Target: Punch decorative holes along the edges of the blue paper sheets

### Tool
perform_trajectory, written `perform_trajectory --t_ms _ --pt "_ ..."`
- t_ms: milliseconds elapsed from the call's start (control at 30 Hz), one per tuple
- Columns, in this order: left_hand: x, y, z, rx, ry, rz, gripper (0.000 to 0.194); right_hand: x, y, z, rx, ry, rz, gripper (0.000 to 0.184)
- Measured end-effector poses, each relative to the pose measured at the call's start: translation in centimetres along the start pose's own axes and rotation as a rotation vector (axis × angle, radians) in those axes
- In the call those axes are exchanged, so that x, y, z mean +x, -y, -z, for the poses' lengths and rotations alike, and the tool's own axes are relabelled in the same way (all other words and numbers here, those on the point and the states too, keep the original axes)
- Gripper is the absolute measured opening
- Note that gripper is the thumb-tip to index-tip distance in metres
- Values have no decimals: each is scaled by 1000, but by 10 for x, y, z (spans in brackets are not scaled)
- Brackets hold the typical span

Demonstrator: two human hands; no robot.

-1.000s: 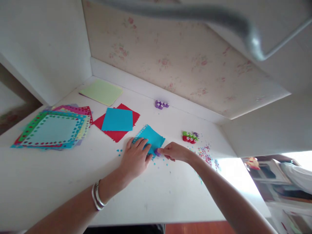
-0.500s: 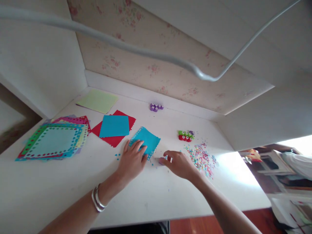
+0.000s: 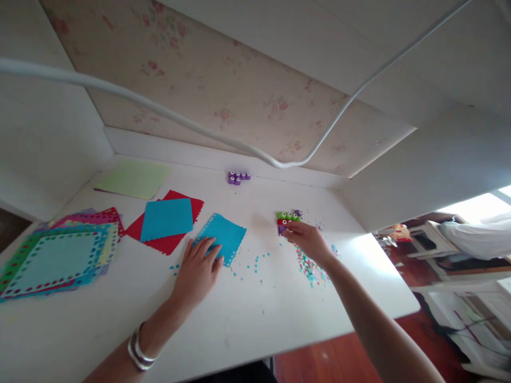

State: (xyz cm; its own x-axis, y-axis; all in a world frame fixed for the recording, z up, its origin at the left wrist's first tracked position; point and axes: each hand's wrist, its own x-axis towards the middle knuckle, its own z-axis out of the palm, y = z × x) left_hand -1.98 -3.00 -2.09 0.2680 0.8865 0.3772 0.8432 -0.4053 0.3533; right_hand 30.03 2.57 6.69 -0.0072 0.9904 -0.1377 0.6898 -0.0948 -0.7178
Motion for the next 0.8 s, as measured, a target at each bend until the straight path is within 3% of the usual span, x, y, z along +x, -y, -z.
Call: perform_trajectory --t_ms 100,233,400,800 --pt "1 0 0 -1 2 -2 26 39 -17 35 -309 -184 3 35" --pt "3 -2 2 -1 27 13 27 79 -34 61 -473 -231 -46 34" --pt "4 -2 4 -22 38 30 27 101 -47 63 -633 -151 -28 31" --pt "5 -1 5 -17 58 32 27 118 -49 56 -788 -4 16 31"
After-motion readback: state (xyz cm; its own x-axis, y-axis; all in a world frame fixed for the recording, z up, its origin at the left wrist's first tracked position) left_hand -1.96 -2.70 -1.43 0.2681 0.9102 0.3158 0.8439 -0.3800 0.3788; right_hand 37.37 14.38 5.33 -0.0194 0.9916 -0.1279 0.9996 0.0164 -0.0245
